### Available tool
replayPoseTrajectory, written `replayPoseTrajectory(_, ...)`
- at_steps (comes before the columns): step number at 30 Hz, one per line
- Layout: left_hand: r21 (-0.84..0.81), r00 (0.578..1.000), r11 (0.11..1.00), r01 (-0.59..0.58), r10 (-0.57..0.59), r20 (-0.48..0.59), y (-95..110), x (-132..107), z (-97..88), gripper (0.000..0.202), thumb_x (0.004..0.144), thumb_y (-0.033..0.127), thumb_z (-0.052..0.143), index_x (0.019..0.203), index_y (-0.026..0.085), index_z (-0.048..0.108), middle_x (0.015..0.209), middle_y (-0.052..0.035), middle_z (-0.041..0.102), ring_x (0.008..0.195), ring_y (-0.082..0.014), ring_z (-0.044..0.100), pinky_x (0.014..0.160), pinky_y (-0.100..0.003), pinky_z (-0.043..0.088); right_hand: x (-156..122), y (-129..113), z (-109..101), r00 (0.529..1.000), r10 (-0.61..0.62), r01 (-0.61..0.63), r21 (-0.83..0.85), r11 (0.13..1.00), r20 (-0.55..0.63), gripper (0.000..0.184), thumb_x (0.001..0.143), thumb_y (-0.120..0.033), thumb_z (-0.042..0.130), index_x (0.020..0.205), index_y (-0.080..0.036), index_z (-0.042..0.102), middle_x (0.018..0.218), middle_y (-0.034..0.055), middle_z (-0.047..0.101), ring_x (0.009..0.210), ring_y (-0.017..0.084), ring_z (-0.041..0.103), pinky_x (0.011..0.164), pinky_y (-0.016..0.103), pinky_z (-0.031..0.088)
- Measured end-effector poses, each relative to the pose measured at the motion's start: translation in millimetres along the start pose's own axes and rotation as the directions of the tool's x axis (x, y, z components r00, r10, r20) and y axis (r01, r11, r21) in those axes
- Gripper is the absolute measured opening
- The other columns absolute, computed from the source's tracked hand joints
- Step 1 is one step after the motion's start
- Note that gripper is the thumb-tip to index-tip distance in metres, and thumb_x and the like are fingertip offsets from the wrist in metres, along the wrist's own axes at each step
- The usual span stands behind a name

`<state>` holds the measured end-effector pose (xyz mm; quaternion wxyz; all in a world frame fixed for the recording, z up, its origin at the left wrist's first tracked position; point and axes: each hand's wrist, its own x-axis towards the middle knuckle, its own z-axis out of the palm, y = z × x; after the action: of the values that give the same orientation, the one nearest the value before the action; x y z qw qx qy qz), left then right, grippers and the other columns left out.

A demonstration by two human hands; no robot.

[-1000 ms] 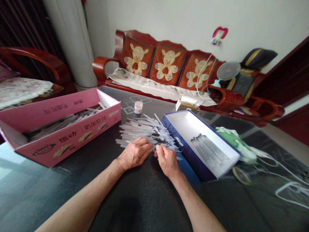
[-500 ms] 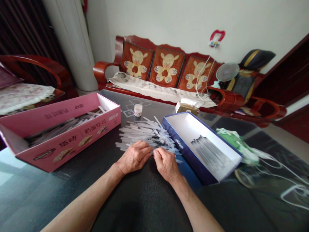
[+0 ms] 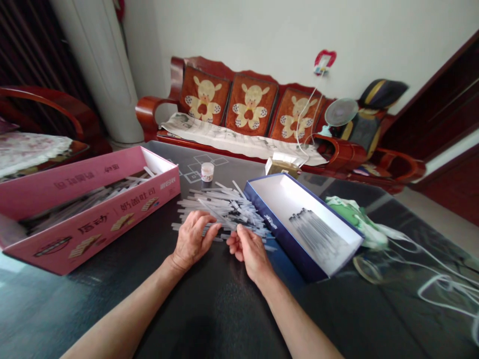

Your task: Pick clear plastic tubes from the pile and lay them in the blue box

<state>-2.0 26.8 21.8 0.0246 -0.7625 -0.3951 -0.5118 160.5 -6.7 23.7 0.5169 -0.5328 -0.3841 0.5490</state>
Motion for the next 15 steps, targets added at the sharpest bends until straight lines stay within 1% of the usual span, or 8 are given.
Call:
replayPoseTrajectory(2,-0.114,0.987,0.980,0.162,-0.158,0.037,-2.7,-3.0,2.5,0.019,0.090,0.030,0.053,0.096,0.017,0.064,0.079,-0.0032,0.065,0.068,-0.0130,0.061,0.066,-0.024,0.049,-4.6,0.0,2.3,0.991,-0.021,0.024,-0.025,0.999,0.133,0.040,0.082,-0.055,0.055,0.078,-0.016,0.060,0.066,0.0020,0.065,0.046,0.007,0.051,0.036,0.017,0.025)
replayPoseTrajectory(3,-0.185,0.967,0.949,0.255,-0.246,0.069,-3.5,-4.2,4.0,0.023,0.090,0.032,0.052,0.102,0.017,0.064,0.077,-0.0023,0.066,0.065,-0.0121,0.062,0.064,-0.023,0.049,-7.2,0.3,3.5,0.979,-0.038,0.050,-0.055,0.997,0.200,0.038,0.083,-0.053,0.054,0.079,-0.016,0.060,0.068,0.0018,0.065,0.047,0.007,0.051,0.037,0.017,0.027)
replayPoseTrajectory(5,-0.339,0.908,0.842,0.420,-0.395,0.143,-3.4,-5.2,7.2,0.033,0.087,0.037,0.056,0.112,0.017,0.062,0.076,-0.0007,0.067,0.060,-0.0115,0.062,0.061,-0.023,0.050,-12.3,0.9,6.2,0.948,-0.075,0.122,-0.133,0.984,0.310,0.035,0.087,-0.049,0.052,0.081,-0.016,0.061,0.070,0.0012,0.066,0.049,0.007,0.052,0.042,0.017,0.033)
replayPoseTrajectory(7,-0.494,0.849,0.696,0.522,-0.478,0.224,-1.4,-4.0,10.1,0.041,0.082,0.040,0.062,0.117,0.017,0.059,0.075,0.0002,0.067,0.060,-0.0122,0.064,0.061,-0.023,0.051,-16.5,0.0,8.8,0.920,-0.110,0.200,-0.210,0.957,0.376,0.033,0.089,-0.045,0.050,0.080,-0.016,0.062,0.070,0.0004,0.065,0.052,0.007,0.053,0.050,0.019,0.039)
replayPoseTrajectory(9,-0.614,0.816,0.557,0.558,-0.502,0.286,0.6,-1.2,12.3,0.049,0.078,0.040,0.066,0.120,0.017,0.056,0.076,-0.0001,0.066,0.062,-0.0132,0.065,0.060,-0.024,0.052,-19.3,-4.2,9.6,0.906,-0.108,0.240,-0.288,0.927,0.410,0.030,0.089,-0.042,0.050,0.080,-0.016,0.063,0.068,-0.0005,0.065,0.052,0.007,0.053,0.054,0.020,0.041)
replayPoseTrajectory(11,-0.692,0.806,0.457,0.559,-0.497,0.323,1.0,1.6,13.6,0.054,0.078,0.038,0.066,0.125,0.017,0.051,0.078,-0.0011,0.066,0.059,-0.0121,0.063,0.057,-0.025,0.052,-20.5,-13.3,5.4,0.900,-0.105,0.283,-0.385,0.879,0.423,0.029,0.089,-0.040,0.049,0.080,-0.017,0.064,0.067,-0.0010,0.064,0.052,0.008,0.053,0.054,0.021,0.041)
replayPoseTrajectory(13,-0.720,0.814,0.427,0.546,-0.475,0.335,-0.9,2.8,14.0,0.057,0.080,0.034,0.063,0.132,0.018,0.045,0.084,-0.0021,0.066,0.056,-0.0096,0.060,0.053,-0.024,0.050,-20.5,-26.6,-6.7,0.890,-0.166,0.390,-0.517,0.762,0.425,0.026,0.089,-0.035,0.050,0.078,-0.018,0.065,0.067,-0.0010,0.063,0.057,0.010,0.055,0.056,0.022,0.040)
replayPoseTrajectory(15,-0.694,0.840,0.493,0.524,-0.436,0.323,-3.7,1.9,13.6,0.053,0.084,0.031,0.056,0.133,0.018,0.043,0.087,-0.0022,0.064,0.055,-0.0079,0.057,0.051,-0.021,0.048,-20.0,-40.7,-26.7,0.867,-0.284,0.497,-0.665,0.558,0.410,0.017,0.085,-0.026,0.055,0.074,-0.020,0.066,0.071,-0.0007,0.063,0.066,0.012,0.056,0.064,0.023,0.041)
